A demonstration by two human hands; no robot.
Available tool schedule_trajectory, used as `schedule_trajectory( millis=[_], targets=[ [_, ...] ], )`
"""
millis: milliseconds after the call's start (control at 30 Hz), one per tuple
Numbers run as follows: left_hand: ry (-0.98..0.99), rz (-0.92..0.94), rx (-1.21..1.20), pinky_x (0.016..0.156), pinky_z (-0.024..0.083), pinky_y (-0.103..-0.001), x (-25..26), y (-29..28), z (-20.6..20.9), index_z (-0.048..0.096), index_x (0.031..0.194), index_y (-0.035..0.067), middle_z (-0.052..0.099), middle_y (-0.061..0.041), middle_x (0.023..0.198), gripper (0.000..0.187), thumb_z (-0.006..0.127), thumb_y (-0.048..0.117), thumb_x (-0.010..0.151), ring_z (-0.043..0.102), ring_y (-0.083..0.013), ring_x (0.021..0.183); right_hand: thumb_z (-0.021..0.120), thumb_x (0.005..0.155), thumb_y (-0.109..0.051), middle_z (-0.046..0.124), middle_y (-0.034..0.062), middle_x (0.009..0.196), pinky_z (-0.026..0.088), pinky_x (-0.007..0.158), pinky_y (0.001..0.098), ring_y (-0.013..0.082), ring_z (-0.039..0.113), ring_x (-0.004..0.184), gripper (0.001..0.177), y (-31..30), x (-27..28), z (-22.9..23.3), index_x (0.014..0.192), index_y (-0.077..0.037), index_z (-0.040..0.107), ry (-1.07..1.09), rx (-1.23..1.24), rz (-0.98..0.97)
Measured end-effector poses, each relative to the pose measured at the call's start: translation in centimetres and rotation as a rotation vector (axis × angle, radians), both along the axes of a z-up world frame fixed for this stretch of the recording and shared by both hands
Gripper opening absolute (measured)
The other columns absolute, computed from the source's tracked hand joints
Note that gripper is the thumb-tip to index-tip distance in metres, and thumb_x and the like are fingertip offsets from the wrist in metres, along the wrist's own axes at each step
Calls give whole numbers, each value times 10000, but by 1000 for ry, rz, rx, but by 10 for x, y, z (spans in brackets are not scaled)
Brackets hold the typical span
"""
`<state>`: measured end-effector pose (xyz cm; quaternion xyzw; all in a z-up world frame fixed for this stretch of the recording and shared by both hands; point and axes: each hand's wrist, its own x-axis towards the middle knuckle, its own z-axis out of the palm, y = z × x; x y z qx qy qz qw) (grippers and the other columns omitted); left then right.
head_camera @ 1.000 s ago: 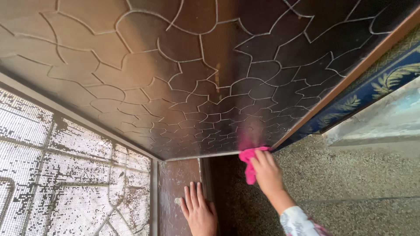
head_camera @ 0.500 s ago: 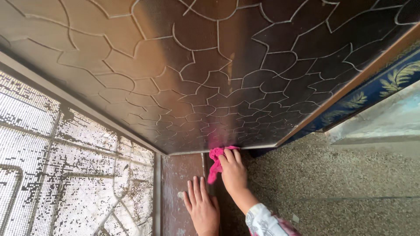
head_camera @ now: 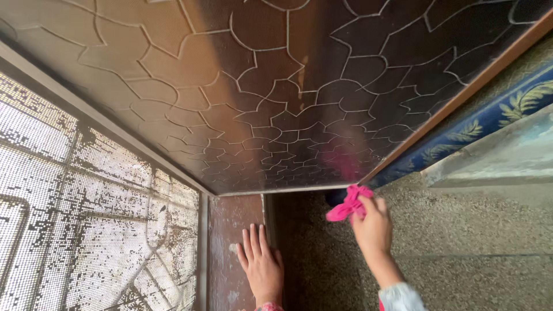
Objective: The person wipes the lower edge and side of a brown metal window frame with a pink cloth, then moves to the adjacent patterned glass pane and wipes it. The person continues wiping the frame and glass repeatedly.
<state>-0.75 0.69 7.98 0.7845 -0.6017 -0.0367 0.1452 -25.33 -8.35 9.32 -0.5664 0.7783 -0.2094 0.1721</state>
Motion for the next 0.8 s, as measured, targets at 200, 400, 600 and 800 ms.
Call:
schedule_trajectory(
  millis=[200, 400, 600, 800],
  targets=[
    [70, 19, -52, 1229, 132, -520, 3, 7, -6, 436, 1484, 74, 405, -105, 1584, 663, 603, 221, 859, 255, -309, 1514, 759, 784, -138, 591, 95, 1253, 558, 837, 442, 356, 662, 1027, 365, 50, 38, 7, 1143, -116, 696, -129, -59, 261],
    [432, 124, -231, 1207, 233, -543, 11, 33, 11, 530, 1435, 44, 499, -179, 1519, 446, 550, 192, 1014, 391, -369, 1466, 742, 747, -75, 555, 93, 1410, 534, 920, 439, 367, 613, 1159, 436, 81, 82, 33, 1177, -80, 668, -172, -231, 550],
    [391, 364, -138, 1204, 290, -529, 3, 126, 31, 455, 1478, 28, 457, -254, 1521, 600, 614, 117, 906, 416, -432, 1428, 683, 790, -62, 576, 99, 1364, 503, 962, 435, 362, 547, 1213, 534, 86, 175, 54, 1322, -50, 633, -165, -196, 808],
    [237, 468, 264, 1190, 185, -597, 7, 182, 32, 126, 1563, -62, 114, -323, 1646, 1236, 851, 450, 702, 96, -482, 1504, 603, 825, -125, 649, 76, 1310, 517, 927, 450, 320, 582, 1127, 387, 124, 229, 21, 1201, -92, 686, -60, -518, 1243]
  ],
)
